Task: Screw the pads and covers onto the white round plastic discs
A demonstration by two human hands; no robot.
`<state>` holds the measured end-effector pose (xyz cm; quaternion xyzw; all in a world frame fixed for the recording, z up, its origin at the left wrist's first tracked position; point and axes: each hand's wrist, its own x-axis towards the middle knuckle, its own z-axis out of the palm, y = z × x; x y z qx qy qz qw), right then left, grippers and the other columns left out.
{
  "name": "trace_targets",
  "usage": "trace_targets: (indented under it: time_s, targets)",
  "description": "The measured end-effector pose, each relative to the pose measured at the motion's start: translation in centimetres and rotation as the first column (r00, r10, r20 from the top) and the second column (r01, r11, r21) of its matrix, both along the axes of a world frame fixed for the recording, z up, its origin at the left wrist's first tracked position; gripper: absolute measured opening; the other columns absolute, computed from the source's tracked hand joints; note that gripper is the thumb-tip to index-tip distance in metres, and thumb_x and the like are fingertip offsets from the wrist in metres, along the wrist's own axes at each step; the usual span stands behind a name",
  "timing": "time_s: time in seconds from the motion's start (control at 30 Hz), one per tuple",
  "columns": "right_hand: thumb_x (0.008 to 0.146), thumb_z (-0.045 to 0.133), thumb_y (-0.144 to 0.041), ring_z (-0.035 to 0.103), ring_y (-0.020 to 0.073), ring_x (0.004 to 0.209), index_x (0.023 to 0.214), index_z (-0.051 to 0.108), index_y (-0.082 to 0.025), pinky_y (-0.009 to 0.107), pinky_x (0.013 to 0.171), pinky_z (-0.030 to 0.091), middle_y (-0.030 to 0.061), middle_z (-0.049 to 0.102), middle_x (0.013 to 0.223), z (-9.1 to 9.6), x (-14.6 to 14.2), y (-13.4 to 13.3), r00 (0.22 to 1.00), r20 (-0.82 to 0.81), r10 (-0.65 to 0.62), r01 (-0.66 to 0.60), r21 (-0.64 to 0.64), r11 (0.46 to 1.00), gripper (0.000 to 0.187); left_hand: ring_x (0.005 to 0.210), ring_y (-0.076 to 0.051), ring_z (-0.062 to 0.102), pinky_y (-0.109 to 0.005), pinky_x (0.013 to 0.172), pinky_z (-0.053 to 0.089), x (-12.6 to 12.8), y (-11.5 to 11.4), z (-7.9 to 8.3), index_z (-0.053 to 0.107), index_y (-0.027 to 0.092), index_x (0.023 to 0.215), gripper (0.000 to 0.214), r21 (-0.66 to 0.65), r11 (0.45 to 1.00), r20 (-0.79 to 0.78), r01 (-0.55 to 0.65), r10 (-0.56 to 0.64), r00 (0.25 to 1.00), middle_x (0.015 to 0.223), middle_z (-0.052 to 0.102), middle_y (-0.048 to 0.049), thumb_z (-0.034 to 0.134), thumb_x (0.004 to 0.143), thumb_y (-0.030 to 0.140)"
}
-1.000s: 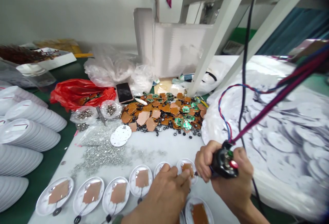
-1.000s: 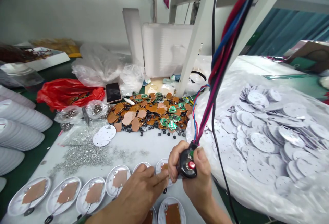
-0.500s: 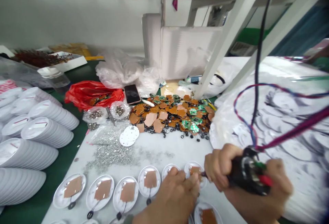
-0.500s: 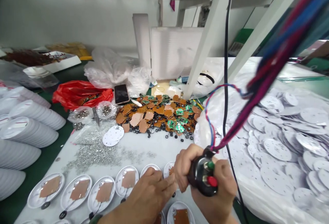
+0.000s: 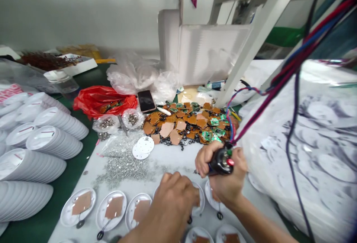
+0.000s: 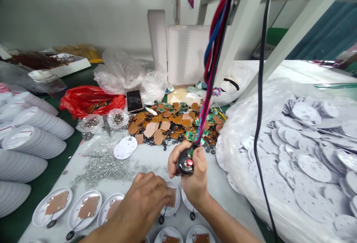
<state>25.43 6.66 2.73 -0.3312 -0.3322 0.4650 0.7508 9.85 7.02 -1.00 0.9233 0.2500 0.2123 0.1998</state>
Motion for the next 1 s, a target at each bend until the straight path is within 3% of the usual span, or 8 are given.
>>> trace_targets:
  time_s: [0.17,0.4,0.47,0.57,0.63,0.73,0.93,1.0]
  targets:
    - [0.087,0.051,-0.071,0.044,0.0142,0.039,0.061,0.065,-0.021,0.027,0.041,0.039,-0.0008,0.049,0.043,2.6,0.6,-1.0,0.999,0.017,-0.044,0.044,0.01,0.999,0.058,0.09,-0.023,0.062,-0.037,0.079,0.038,0.6,2.6,1.4,0.074,0.023,0.106,0.018,-0.209,0.964,-0.118,-0.165,0.142,0.983,0.096,0.072,-0.0019,0.068,0.093,0.012]
    - [0.088,0.047,-0.072,0.045,0.0147,0.037,0.061,0.066,-0.021,0.028,0.039,0.039,-0.0009,0.048,0.043,3.5,1.1,-1.4,0.997,0.029,-0.067,0.066,0.022,0.998,0.06,0.087,-0.02,0.062,-0.034,0.079,0.037,3.1,3.5,0.6,0.077,0.023,0.09,0.007,-0.275,0.958,-0.073,-0.082,0.064,0.995,0.086,0.073,0.002,0.08,0.088,0.018]
    - [0.088,0.049,-0.072,0.045,0.014,0.037,0.061,0.066,-0.021,0.028,0.04,0.039,-0.0014,0.048,0.043,3.7,1.2,-1.6,0.998,0.022,-0.065,0.065,0.02,0.998,0.06,0.087,-0.02,0.06,-0.034,0.08,0.035,3.3,3.6,0.5,0.074,0.022,0.087,0.006,-0.238,0.97,-0.069,-0.052,0.037,0.997,0.087,0.072,0.0015,0.079,0.088,0.019]
    - [0.088,0.049,-0.072,0.045,0.0134,0.036,0.061,0.067,-0.021,0.028,0.041,0.04,-0.0015,0.049,0.043,4.0,1.4,-1.9,1.0,0.002,-0.023,0.023,0.01,1.0,0.061,0.086,-0.022,0.056,-0.036,0.078,0.033,3.2,3.4,0.1,0.07,0.019,0.085,0.012,-0.029,0.999,-0.098,0.031,-0.034,0.995,0.085,0.068,-0.0014,0.076,0.092,0.025]
    - [0.088,0.049,-0.072,0.046,0.0137,0.036,0.061,0.067,-0.02,0.028,0.041,0.041,-0.0009,0.05,0.043,4.2,1.6,-2.1,1.0,-0.007,0.016,-0.016,-0.009,1.0,0.061,0.082,-0.022,0.053,-0.036,0.074,0.031,3.3,3.2,-0.4,0.066,0.018,0.081,0.018,0.127,0.987,-0.127,0.098,-0.082,0.989,0.082,0.065,-0.0024,0.072,0.095,0.027]
    - [0.086,0.054,-0.071,0.047,0.0141,0.037,0.061,0.068,-0.02,0.027,0.04,0.04,-0.0001,0.052,0.043,4.5,1.6,-2.4,0.998,-0.013,0.057,-0.058,-0.041,0.997,0.058,0.078,-0.021,0.051,-0.036,0.07,0.028,3.4,2.5,-1.3,0.063,0.018,0.079,0.019,0.182,0.971,-0.116,0.158,-0.139,0.984,0.081,0.063,-0.0022,0.068,0.097,0.022]
    - [0.086,0.054,-0.07,0.046,0.0131,0.037,0.06,0.068,-0.02,0.027,0.042,0.042,-0.0003,0.05,0.042,5.2,2.1,-3.5,1.0,-0.004,-0.011,0.011,-0.057,0.998,0.058,0.083,-0.017,0.056,-0.032,0.077,0.034,3.5,1.2,-1.3,0.067,0.021,0.089,0.012,-0.139,0.987,0.043,0.081,-0.076,0.996,0.085,0.064,0.0024,0.065,0.1,0.021]
    - [0.085,0.055,-0.071,0.047,0.0132,0.037,0.06,0.068,-0.02,0.027,0.042,0.042,-0.0002,0.05,0.042,5.2,2.5,-3.8,0.999,0.016,-0.049,0.05,-0.068,0.996,0.059,0.083,-0.018,0.057,-0.033,0.077,0.035,3.5,0.8,-0.8,0.069,0.022,0.093,0.008,-0.132,0.991,0.012,0.036,-0.035,0.999,0.086,0.066,0.0019,0.065,0.1,0.023]
